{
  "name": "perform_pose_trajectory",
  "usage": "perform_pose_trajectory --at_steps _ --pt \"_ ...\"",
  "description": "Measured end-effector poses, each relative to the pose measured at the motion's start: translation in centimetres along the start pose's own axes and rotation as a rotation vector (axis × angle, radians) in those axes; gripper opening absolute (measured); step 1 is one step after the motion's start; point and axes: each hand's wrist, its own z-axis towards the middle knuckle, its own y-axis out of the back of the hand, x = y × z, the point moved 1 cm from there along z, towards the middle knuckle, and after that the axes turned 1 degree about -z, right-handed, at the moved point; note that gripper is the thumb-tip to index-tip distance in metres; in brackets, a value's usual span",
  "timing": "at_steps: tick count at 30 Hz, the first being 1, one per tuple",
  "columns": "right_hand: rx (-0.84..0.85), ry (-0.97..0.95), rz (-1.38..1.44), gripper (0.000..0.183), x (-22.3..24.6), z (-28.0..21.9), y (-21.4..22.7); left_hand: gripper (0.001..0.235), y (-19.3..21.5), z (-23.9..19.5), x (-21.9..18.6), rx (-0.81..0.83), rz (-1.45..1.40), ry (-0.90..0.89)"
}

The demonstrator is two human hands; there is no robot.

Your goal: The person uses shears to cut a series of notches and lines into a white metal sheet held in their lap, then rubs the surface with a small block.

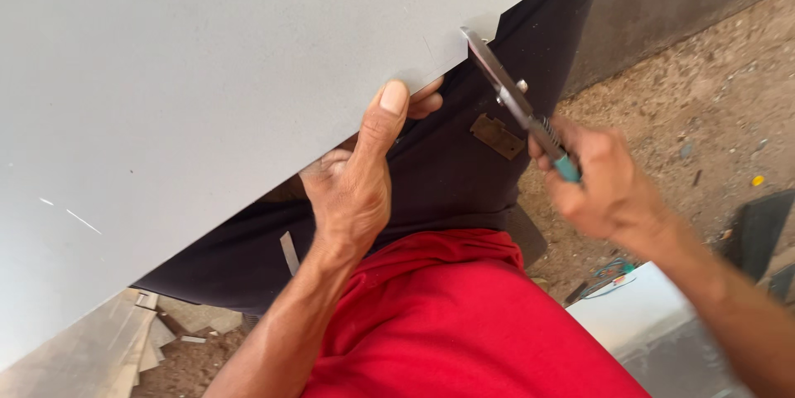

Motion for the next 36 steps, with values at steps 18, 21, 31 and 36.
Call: perform_pose_trajectory --at_steps 18,21,31,36 --pt "0.393 0.020 -0.392 0.021 -2.0 2.5 5.0 0.018 1.3 0.0 1.0 -0.063 0.230 -0.010" --pt "0.396 -0.047 -0.055 0.036 -0.6 0.7 2.9 0.016 1.3 -0.2 0.9 -0.084 0.243 -0.011" --pt "0.033 0.168 0.752 0.031 10.5 -4.5 -10.3 0.025 1.5 0.4 1.2 -0.110 0.267 -0.066" --pt "-0.091 0.257 0.658 0.026 8.5 -3.9 -9.9 0.023 1.4 0.2 1.1 -0.076 0.145 -0.085"
